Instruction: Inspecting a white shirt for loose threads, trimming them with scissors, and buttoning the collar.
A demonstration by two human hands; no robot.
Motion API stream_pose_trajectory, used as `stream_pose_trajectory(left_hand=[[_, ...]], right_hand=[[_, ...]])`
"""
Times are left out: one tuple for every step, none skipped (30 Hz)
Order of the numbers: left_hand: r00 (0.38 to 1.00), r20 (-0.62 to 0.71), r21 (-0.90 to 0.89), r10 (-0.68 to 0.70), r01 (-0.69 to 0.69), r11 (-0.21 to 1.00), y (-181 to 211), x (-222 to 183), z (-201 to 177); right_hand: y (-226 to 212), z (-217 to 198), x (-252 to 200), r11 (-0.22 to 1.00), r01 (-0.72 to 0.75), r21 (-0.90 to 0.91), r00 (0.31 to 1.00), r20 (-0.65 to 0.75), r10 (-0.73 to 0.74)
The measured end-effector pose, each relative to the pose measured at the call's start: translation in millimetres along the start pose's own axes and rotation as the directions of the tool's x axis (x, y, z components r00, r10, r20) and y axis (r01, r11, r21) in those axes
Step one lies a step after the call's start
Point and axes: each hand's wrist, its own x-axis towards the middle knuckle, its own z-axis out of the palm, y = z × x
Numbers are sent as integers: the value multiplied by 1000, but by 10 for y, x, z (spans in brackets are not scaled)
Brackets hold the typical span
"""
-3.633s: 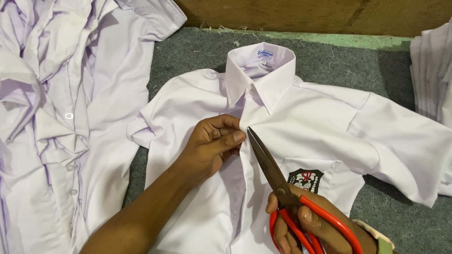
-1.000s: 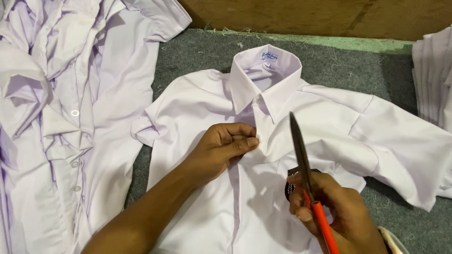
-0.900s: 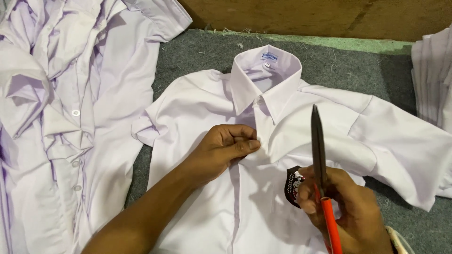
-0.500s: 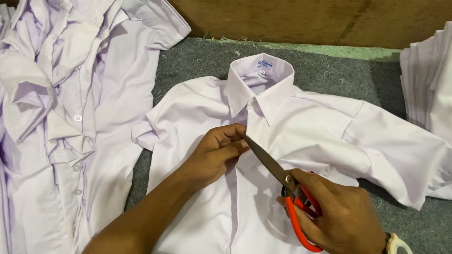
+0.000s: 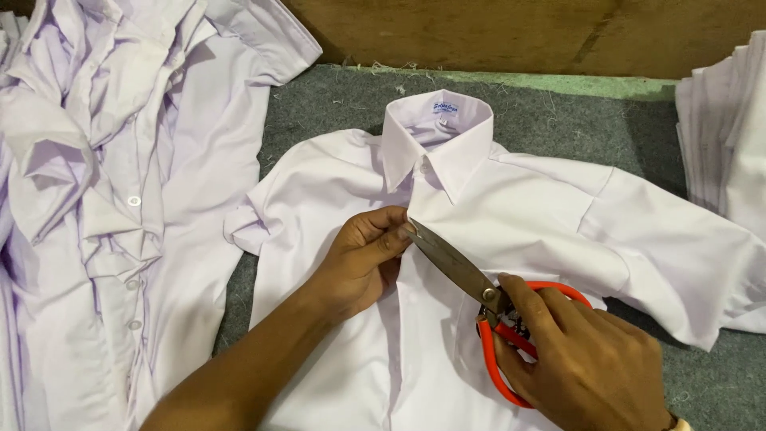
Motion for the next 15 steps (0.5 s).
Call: stream_pose_trajectory(left_hand=[[1000, 16, -20, -11, 11, 1000, 19, -3, 22], [999, 32, -40, -21, 23, 999, 39, -7, 42], [999, 34, -38, -20, 21, 999, 42, 0, 46], [1000, 27, -48, -13, 14, 999, 36, 0, 49], [1000, 19, -58, -6, 7, 998, 27, 3, 47], [1000, 17, -60, -10, 11, 998, 15, 5, 35], [1000, 7, -60, -14, 14, 998, 0, 8, 18], [1000, -5, -61, -18, 17, 998, -16, 3, 1], [1000, -9, -62, -22, 21, 998, -28, 5, -10], [1000, -15, -58, -13, 12, 998, -39, 7, -21], [1000, -20, -54, -5, 4, 999, -47, 7, -28], [1000, -20, -53, -5, 4, 999, -49, 4, -24], [1000, -20, -55, 0, -1, 998, -46, -3, -15], [1000, -17, -56, 8, -9, 998, -35, 1, -4], [1000, -15, -54, 11, -12, 998, -35, -2, -3]], right_hand=[[-2, -12, 10, 1000, 2, -11, 1000, -1, -2], [-6, -23, 21, 1000, 5, -22, 1000, 0, -5], [7, -9, 19, 1000, 5, -24, 1000, -4, -5], [20, 8, 8, 999, 8, -39, 1000, 5, -8], [34, 32, -2, 999, 11, -53, 1000, 13, -10], [26, 18, 3, 999, 10, -52, 1000, 17, -9], [19, 9, 9, 999, 25, -44, 1000, 10, -25], [9, 2, 12, 999, 41, -34, 999, 4, -41], [14, 17, 7, 999, 41, -30, 999, 9, -41], [17, 30, 2, 999, 37, -31, 998, 44, -35], [19, 37, -4, 999, 33, -32, 996, 79, -30], [12, 42, -9, 999, 32, -31, 996, 79, -30], [4, 40, -14, 998, 32, -46, 998, 55, -30], [1, 37, -9, 998, 32, -62, 999, 26, -31], [0, 38, -10, 997, 32, -64, 999, 22, -31]])
